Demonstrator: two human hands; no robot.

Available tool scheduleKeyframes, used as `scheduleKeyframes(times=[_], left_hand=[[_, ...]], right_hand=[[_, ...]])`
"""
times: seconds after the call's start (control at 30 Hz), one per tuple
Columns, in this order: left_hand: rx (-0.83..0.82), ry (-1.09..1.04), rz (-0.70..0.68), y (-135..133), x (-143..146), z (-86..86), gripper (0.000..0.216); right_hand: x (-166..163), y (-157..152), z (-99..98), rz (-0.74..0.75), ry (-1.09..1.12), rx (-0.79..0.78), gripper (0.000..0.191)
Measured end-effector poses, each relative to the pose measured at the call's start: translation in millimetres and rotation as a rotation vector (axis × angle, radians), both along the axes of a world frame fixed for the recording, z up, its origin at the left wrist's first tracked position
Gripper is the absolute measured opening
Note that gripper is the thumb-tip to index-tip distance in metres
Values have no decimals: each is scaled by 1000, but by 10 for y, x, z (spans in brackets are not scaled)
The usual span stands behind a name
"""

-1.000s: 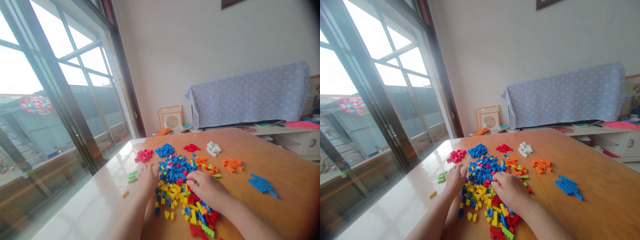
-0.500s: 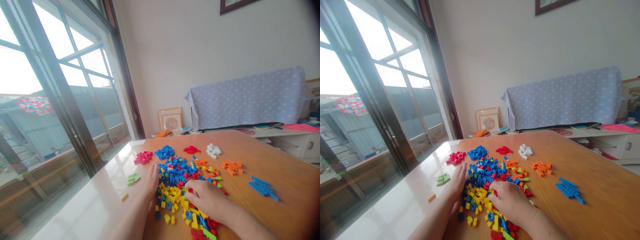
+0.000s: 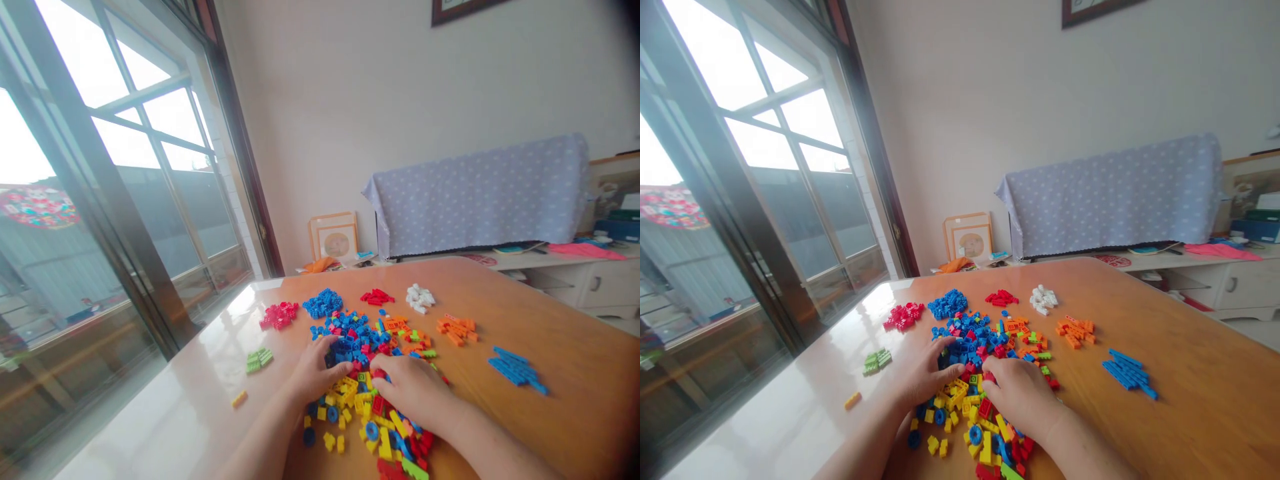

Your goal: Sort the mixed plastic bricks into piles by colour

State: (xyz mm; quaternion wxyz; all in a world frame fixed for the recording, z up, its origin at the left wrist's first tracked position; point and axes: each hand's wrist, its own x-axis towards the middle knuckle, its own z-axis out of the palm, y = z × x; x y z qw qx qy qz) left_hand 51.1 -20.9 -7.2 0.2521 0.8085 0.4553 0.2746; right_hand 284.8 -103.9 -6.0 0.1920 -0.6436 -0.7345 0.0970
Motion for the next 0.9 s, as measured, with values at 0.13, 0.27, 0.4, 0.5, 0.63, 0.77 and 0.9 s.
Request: scheduleKeyframes(times=[0.13,0.27,0.4,0.5,0.63,0.77,0.9], left_hand=[[13,-38,27,131,8,-179,46],[-5,-123,63,216,-1,-260,33],[-46,-227,95,222,-10,-220,35],[-102,-332,121,236,-15,-206,40],[-166,-436,101,253,-21,-201,42],[-188,-497,73,231,-13,-166,41],[-184,-493,78,215,-7,-156,42]], right_hand=[[101,94,-14,-73,52,-17,21],[177,151,-24,-133,144,-21,22],[224,179,-53,-122,229,30,26],[250,212,-100,-80,292,57,29],[271,261,-175,-80,380,54,25],[265,283,-199,-59,465,63,22],[238,273,-150,-31,555,75,24]])
